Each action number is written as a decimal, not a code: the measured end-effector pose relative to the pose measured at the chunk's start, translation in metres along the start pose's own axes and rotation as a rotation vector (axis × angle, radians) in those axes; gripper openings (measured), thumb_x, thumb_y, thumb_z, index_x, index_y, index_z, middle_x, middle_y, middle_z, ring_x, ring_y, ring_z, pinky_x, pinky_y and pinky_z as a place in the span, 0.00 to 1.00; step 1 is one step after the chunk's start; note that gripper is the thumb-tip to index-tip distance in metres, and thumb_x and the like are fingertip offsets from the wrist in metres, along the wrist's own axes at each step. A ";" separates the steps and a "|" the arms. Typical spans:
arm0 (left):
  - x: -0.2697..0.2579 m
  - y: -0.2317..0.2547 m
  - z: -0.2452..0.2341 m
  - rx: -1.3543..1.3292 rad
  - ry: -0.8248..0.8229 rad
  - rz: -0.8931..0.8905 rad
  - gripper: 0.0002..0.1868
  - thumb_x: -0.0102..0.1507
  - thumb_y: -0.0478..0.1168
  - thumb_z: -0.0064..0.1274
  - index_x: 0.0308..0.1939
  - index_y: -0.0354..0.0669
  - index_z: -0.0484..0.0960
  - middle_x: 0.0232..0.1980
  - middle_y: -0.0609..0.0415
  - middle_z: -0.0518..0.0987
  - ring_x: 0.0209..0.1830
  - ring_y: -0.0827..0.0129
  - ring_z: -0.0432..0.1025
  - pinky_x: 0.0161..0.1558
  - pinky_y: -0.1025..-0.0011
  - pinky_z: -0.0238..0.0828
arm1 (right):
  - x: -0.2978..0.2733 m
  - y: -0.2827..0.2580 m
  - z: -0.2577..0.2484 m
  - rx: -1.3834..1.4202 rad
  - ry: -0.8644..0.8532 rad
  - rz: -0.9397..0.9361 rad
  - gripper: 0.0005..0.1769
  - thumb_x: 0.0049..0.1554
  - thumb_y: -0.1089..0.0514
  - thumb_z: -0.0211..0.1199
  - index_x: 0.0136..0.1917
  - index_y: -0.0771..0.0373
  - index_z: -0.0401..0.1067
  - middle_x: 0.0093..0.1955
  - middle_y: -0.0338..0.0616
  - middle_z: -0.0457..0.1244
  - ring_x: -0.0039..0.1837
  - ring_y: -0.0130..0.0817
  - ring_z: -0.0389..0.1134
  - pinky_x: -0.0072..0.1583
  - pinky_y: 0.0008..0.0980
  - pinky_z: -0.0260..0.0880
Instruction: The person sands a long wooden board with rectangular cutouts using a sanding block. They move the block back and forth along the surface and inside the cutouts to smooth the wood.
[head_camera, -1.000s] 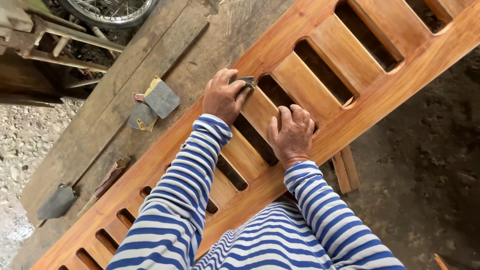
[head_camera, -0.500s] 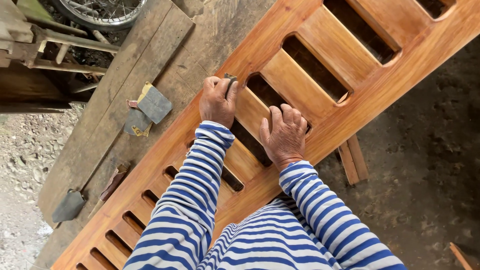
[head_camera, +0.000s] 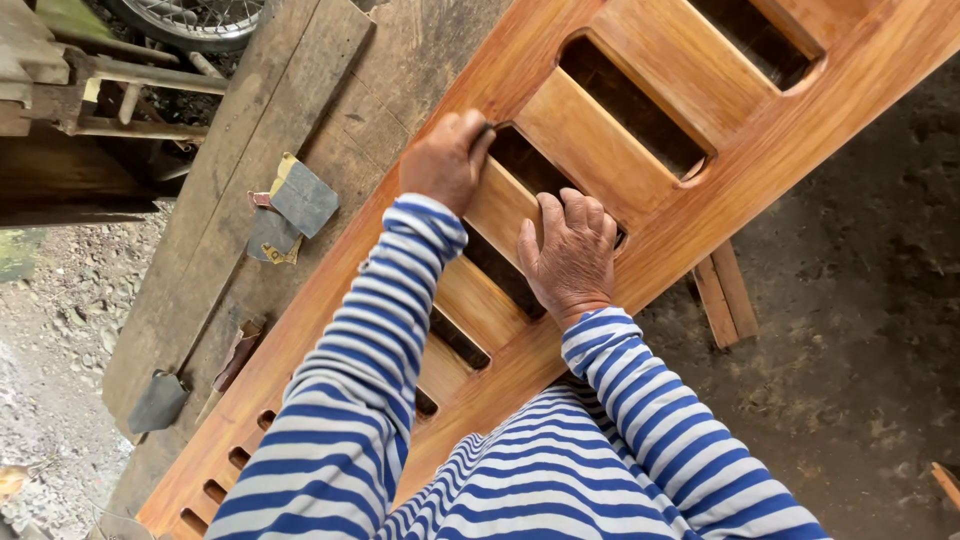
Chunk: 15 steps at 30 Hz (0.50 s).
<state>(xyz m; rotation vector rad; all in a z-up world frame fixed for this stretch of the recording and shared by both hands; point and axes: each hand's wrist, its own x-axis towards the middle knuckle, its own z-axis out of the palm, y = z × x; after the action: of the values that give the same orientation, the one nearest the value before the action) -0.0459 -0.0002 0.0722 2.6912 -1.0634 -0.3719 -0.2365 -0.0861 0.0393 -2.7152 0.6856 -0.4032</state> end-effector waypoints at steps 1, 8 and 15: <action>0.009 0.000 0.001 -0.008 0.063 0.032 0.11 0.72 0.56 0.43 0.43 0.58 0.71 0.35 0.56 0.73 0.29 0.58 0.74 0.30 0.61 0.75 | 0.002 -0.001 -0.004 0.025 0.001 0.011 0.20 0.56 0.43 0.60 0.59 0.52 0.72 0.59 0.42 0.61 0.61 0.42 0.62 0.58 0.42 0.62; 0.020 -0.001 -0.013 -0.039 -0.077 -0.063 0.17 0.71 0.60 0.34 0.50 0.59 0.71 0.38 0.49 0.84 0.31 0.47 0.77 0.29 0.50 0.69 | 0.002 -0.003 -0.008 0.060 0.004 0.020 0.20 0.57 0.45 0.63 0.59 0.53 0.73 0.60 0.43 0.62 0.60 0.45 0.62 0.59 0.46 0.62; -0.015 0.001 -0.024 -0.145 -0.064 -0.098 0.12 0.70 0.56 0.41 0.48 0.58 0.68 0.36 0.50 0.82 0.35 0.42 0.75 0.34 0.49 0.66 | 0.004 -0.003 -0.009 0.048 -0.018 0.017 0.21 0.56 0.44 0.63 0.60 0.53 0.73 0.60 0.42 0.62 0.60 0.44 0.62 0.59 0.45 0.62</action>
<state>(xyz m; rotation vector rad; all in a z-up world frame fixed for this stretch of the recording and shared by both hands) -0.0494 0.0120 0.0972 2.6233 -0.8864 -0.5339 -0.2349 -0.0874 0.0497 -2.6632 0.6850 -0.3849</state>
